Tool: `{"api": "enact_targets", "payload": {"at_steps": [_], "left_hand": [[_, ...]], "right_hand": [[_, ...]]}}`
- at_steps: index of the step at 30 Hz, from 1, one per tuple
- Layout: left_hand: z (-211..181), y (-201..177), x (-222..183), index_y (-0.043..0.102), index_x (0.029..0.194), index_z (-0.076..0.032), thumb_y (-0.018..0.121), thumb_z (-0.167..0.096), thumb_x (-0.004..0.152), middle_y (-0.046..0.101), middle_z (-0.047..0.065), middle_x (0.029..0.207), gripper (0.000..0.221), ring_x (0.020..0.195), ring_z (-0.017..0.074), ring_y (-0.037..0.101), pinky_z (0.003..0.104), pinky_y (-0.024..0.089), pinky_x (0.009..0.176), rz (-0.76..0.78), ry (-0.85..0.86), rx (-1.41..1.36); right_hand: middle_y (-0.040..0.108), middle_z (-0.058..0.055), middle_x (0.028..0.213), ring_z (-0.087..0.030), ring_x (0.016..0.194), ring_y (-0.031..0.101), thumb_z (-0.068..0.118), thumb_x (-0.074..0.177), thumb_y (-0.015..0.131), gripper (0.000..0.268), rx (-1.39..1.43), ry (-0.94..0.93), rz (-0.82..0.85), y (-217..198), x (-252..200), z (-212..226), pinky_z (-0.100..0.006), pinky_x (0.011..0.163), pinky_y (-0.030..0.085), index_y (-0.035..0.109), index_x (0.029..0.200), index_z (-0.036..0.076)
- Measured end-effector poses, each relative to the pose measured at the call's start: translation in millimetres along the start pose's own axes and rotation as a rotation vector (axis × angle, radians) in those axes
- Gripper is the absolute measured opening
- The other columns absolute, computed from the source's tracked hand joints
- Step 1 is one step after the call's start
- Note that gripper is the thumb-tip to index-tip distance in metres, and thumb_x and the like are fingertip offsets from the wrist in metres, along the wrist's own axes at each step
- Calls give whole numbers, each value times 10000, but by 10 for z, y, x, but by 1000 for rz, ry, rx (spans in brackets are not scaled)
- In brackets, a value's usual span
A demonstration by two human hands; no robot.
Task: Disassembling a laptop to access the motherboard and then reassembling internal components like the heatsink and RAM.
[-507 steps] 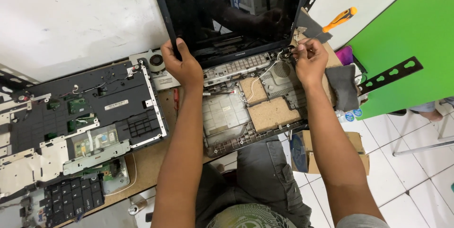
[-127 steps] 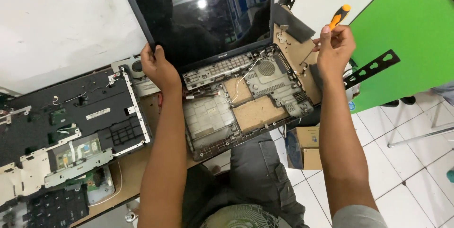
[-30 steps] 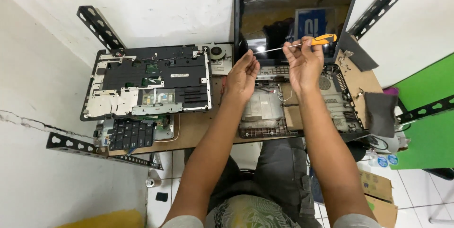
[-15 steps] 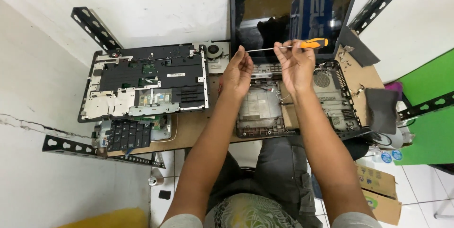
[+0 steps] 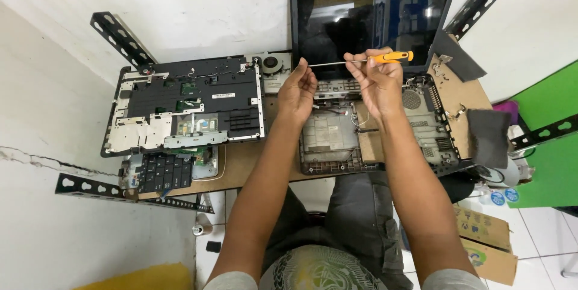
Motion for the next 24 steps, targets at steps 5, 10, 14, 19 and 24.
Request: {"api": "enact_targets", "payload": {"at_steps": [5, 10, 14, 19, 24], "left_hand": [[24, -26, -7, 620, 943, -13, 829, -170, 753, 585, 70, 833, 323, 778, 154, 633, 214, 601, 691, 58, -12, 5], [33, -26, -12, 623, 930, -10, 823, -165, 758, 590, 75, 826, 306, 777, 163, 641, 223, 600, 694, 73, -10, -3], [31, -43, -17, 634, 950, 5, 820, -166, 766, 610, 93, 831, 313, 784, 175, 650, 235, 604, 703, 96, 5, 6], [-26, -38, -34, 653, 945, 14, 825, -173, 759, 638, 119, 812, 315, 761, 191, 668, 255, 612, 696, 85, 54, 57], [-127, 19, -153, 622, 1092, 29, 799, -260, 796, 658, 146, 874, 450, 821, 195, 667, 281, 610, 763, 142, 120, 252]], "right_hand": [[648, -243, 965, -384, 1045, 647, 36, 897, 576, 177, 43, 11, 26, -32, 14, 14, -474, 958, 548, 507, 1049, -27], [655, -235, 971, -371, 1055, 646, 6, 894, 567, 178, 71, 14, 46, -72, 24, 16, -469, 966, 545, 520, 1064, -25], [658, -229, 986, -365, 1055, 646, -7, 891, 563, 193, 74, 31, 47, -97, 16, 5, -467, 962, 549, 526, 1079, -25], [658, -234, 1013, -370, 1053, 644, -9, 889, 566, 202, 88, 45, 47, -89, 4, -14, -467, 956, 553, 528, 1087, -22], [661, -215, 1036, -356, 1067, 642, 9, 898, 570, 192, 90, 49, 45, -90, 10, -10, -451, 960, 556, 534, 1086, -3]]}}
Point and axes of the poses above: each hand's wrist, its own x-axis towards the middle knuckle, its own y-axis out of the palm, z = x × y, the point moved 2 cm from there along x, towards the middle knuckle
